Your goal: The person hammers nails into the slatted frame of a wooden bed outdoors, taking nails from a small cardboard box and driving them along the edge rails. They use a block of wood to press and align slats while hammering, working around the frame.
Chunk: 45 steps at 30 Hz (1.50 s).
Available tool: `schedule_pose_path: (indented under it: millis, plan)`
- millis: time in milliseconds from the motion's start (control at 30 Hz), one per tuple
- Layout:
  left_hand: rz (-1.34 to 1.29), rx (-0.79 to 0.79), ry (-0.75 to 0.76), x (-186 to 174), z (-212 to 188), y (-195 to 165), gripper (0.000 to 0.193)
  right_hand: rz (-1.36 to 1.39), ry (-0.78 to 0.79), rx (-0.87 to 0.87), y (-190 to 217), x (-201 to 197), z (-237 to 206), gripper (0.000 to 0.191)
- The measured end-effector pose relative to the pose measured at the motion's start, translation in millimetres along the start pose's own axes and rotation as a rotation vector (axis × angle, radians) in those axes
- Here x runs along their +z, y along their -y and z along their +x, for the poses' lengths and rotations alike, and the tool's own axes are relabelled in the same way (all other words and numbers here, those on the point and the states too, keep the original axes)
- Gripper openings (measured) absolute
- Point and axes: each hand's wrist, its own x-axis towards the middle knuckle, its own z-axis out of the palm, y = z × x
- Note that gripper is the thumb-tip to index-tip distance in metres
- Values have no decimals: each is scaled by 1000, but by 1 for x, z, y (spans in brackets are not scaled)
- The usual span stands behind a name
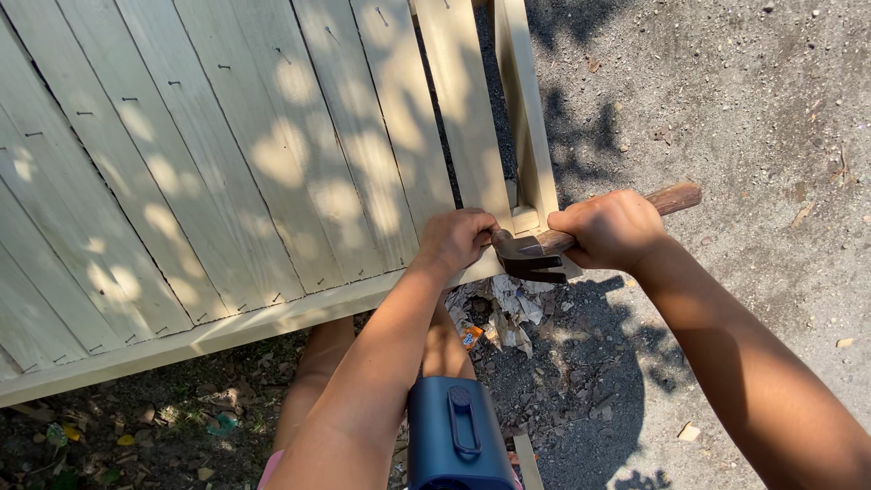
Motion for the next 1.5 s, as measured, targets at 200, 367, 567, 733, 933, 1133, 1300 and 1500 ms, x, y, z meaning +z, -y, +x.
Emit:
schedule_pose_path:
  millis: [200,367,567,733,933,1133,1300,1500]
  plan:
    - [-89,12,-137,-16,-6,2,21,-81,146,126,-14,-9,-9,20]
    - [387,-169,155,-44,6,2,44,-78,166,89,-17,-22,-6,22]
    - [474,-198,284,-66,18,-8,38,35,15,-157,0,-22,25,22]
    - [501,-326,448,-69,32,-12,39,80,-35,-223,-4,-22,27,23]
    - [566,-235,451,-61,23,-9,43,94,-81,-204,-7,-16,30,24]
    - [601,-243,453,-62,26,-5,42,207,-67,-327,-16,-22,33,31]
    - [583,-249,448,-62,27,-2,39,-46,45,-220,-14,-18,36,27]
    - [580,-249,461,-68,23,-4,40,85,-22,-324,-14,-16,33,31]
